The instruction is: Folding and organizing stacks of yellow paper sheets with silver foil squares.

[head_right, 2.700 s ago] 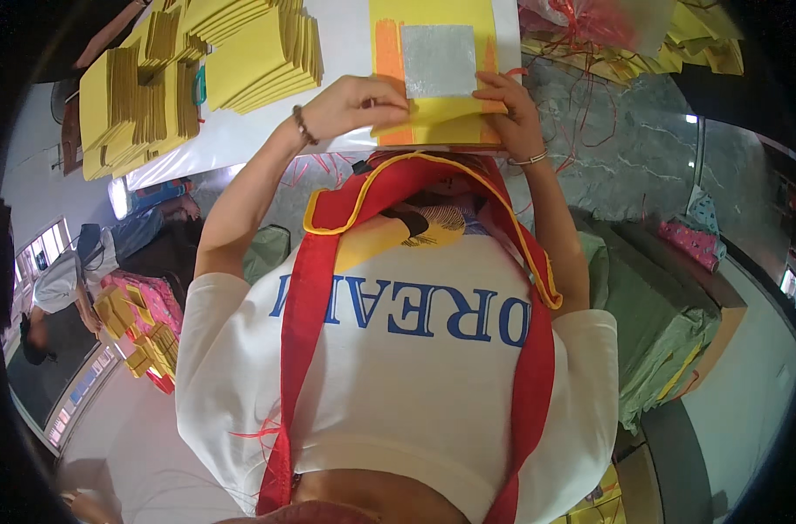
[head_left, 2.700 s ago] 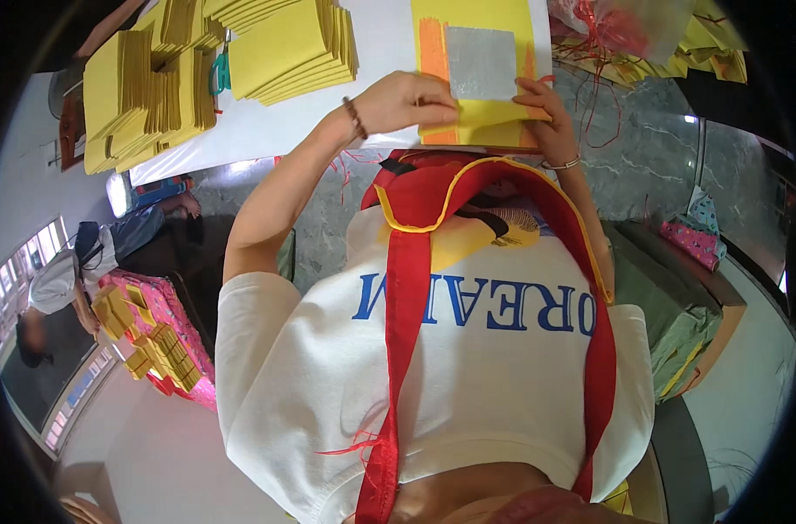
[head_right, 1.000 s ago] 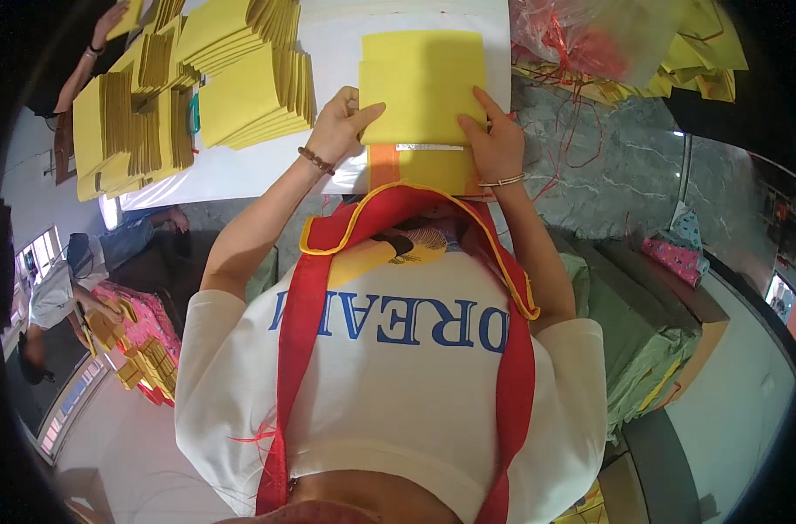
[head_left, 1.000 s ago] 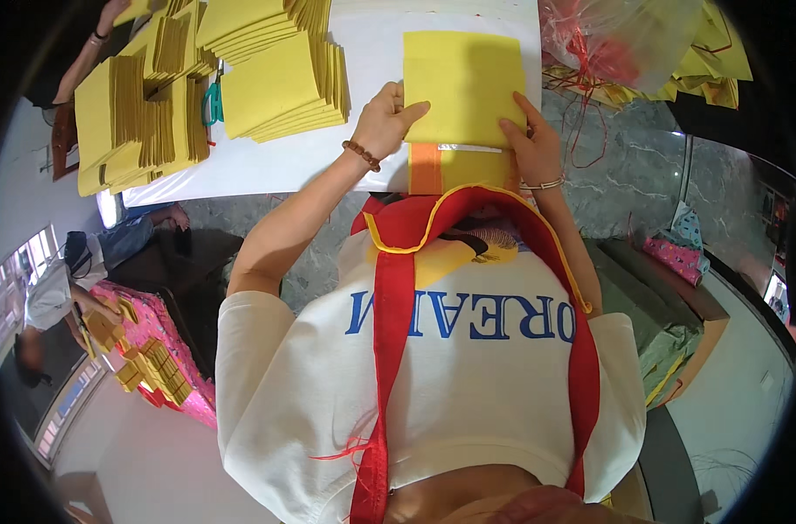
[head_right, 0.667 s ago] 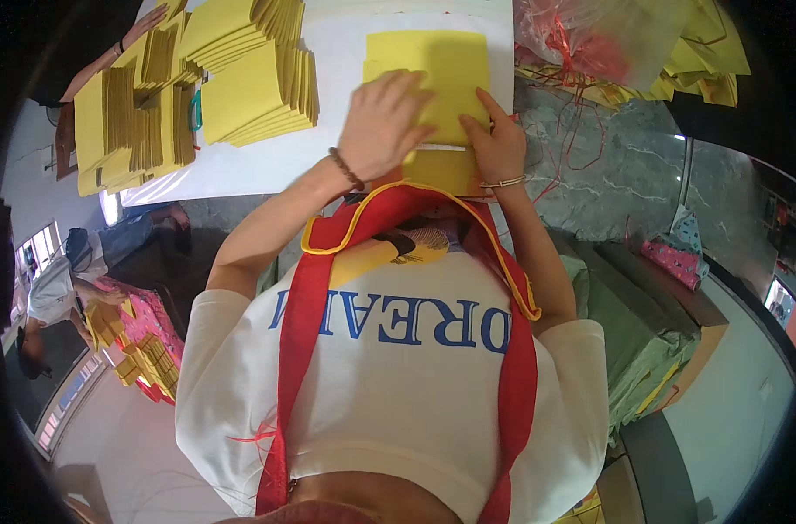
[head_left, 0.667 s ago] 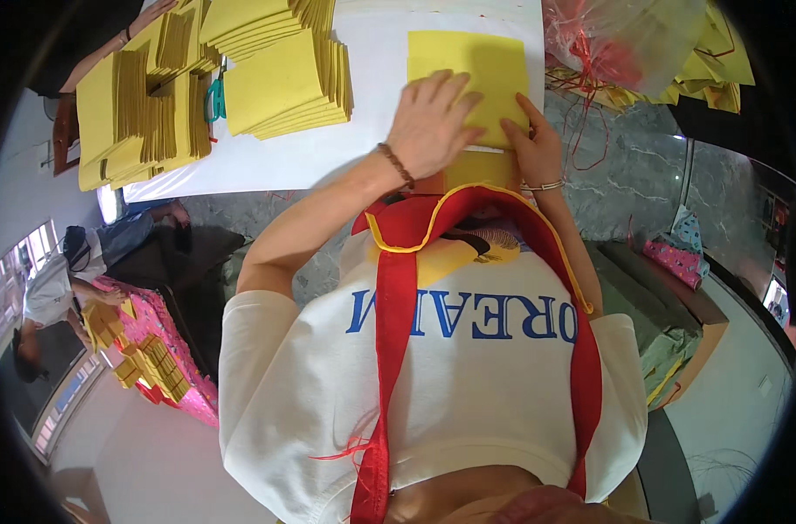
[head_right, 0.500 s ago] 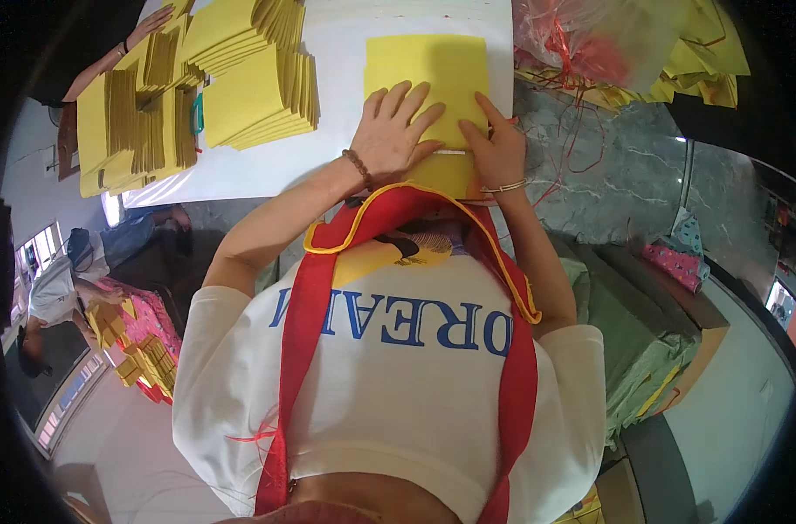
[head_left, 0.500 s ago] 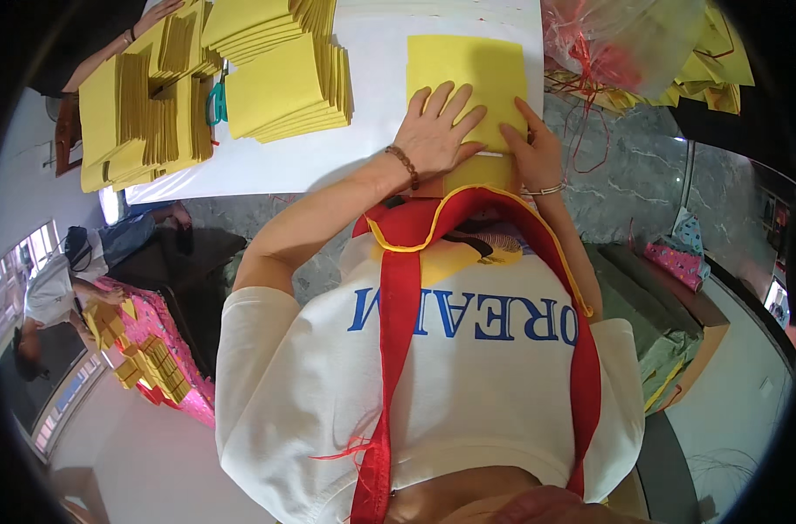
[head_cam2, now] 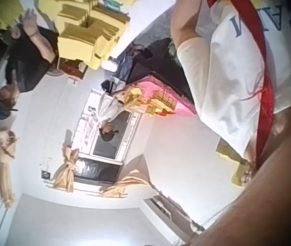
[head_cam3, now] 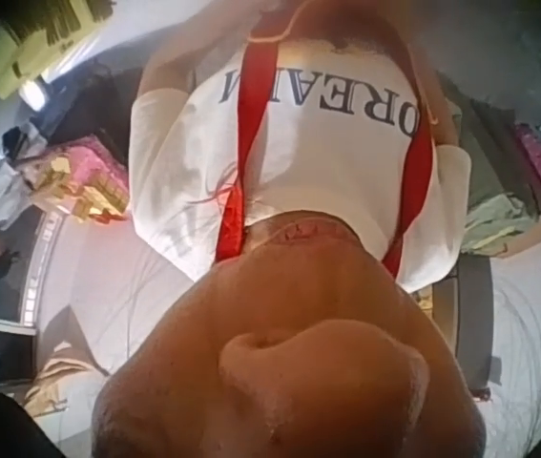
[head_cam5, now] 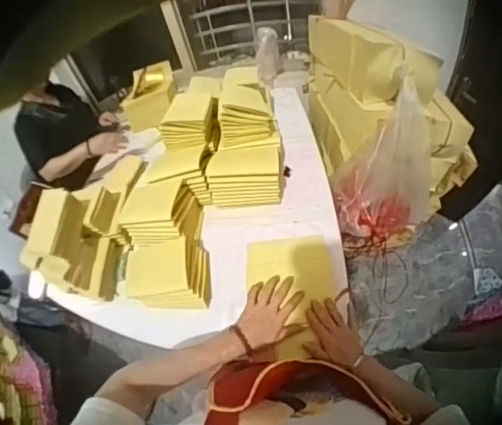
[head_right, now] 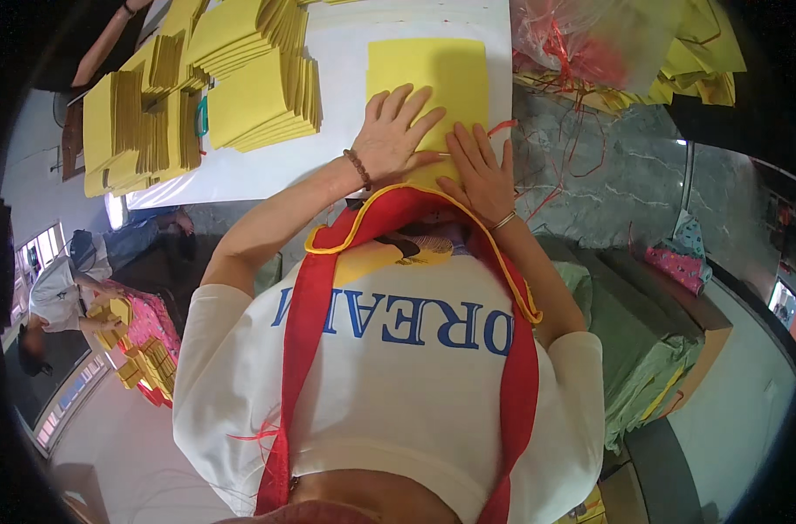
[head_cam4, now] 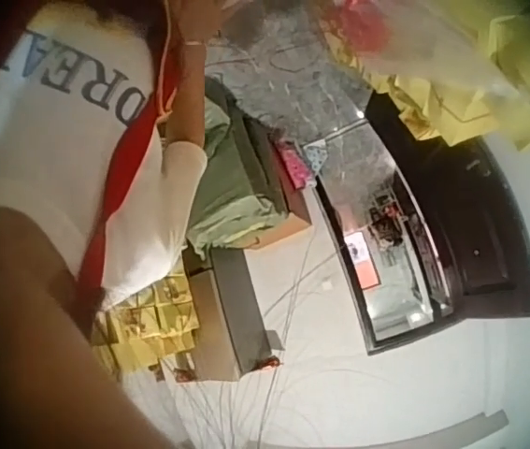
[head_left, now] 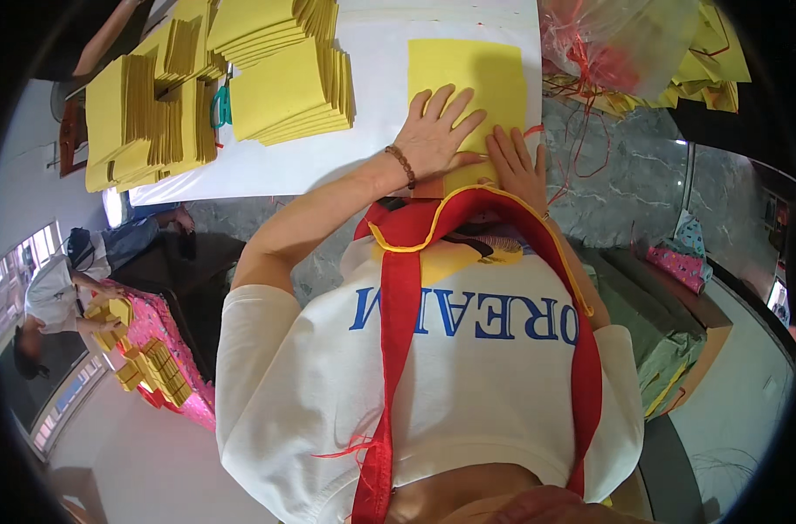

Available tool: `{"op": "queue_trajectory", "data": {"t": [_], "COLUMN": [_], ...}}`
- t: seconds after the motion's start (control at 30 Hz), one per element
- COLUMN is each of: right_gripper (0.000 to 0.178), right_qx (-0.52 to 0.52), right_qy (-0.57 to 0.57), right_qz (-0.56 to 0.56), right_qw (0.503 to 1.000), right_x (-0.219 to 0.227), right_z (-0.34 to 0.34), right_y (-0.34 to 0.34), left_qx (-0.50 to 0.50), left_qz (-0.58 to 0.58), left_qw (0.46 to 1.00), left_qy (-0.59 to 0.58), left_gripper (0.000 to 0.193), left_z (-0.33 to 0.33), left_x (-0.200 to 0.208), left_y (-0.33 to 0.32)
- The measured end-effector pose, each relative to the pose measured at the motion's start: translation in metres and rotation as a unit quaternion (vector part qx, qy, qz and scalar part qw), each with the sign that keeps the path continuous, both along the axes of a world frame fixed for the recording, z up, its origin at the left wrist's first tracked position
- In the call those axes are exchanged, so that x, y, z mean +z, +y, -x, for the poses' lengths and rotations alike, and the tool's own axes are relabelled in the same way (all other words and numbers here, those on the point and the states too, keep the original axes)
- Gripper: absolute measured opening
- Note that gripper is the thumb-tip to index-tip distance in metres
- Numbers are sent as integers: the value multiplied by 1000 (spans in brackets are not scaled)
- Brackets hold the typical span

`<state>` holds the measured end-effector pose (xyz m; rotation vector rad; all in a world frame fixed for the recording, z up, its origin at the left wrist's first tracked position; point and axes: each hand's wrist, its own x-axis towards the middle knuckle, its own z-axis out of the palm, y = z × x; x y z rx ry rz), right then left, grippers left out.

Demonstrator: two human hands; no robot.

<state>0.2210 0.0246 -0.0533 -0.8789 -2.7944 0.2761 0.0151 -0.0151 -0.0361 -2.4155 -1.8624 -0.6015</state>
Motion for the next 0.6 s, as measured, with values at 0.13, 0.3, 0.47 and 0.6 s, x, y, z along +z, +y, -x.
{"op": "queue_trajectory", "data": {"t": [0.13, 0.3, 0.47, 0.6], "right_gripper": [55, 40, 37, 33], "right_qx": [9, -110, -134, -125], "right_qy": [-15, 334, 404, 386], "right_qz": [9, 428, 381, 285], "right_qw": [1000, 832, 821, 868], "right_x": [3, 17, 27, 30], "right_z": [-3, -7, 3, 0], "right_y": [7, 23, 20, 17], "left_qx": [-48, 1, -11, 12], "left_qz": [29, -83, -44, -252], "left_qw": [997, 974, 999, 962], "left_qy": [53, 212, 13, -105], "left_gripper": [59, 49, 40, 42], "left_z": [-2, -16, 10, 64], "left_x": [6, 5, 21, 58], "left_y": [3, 2, 4, -20]}}
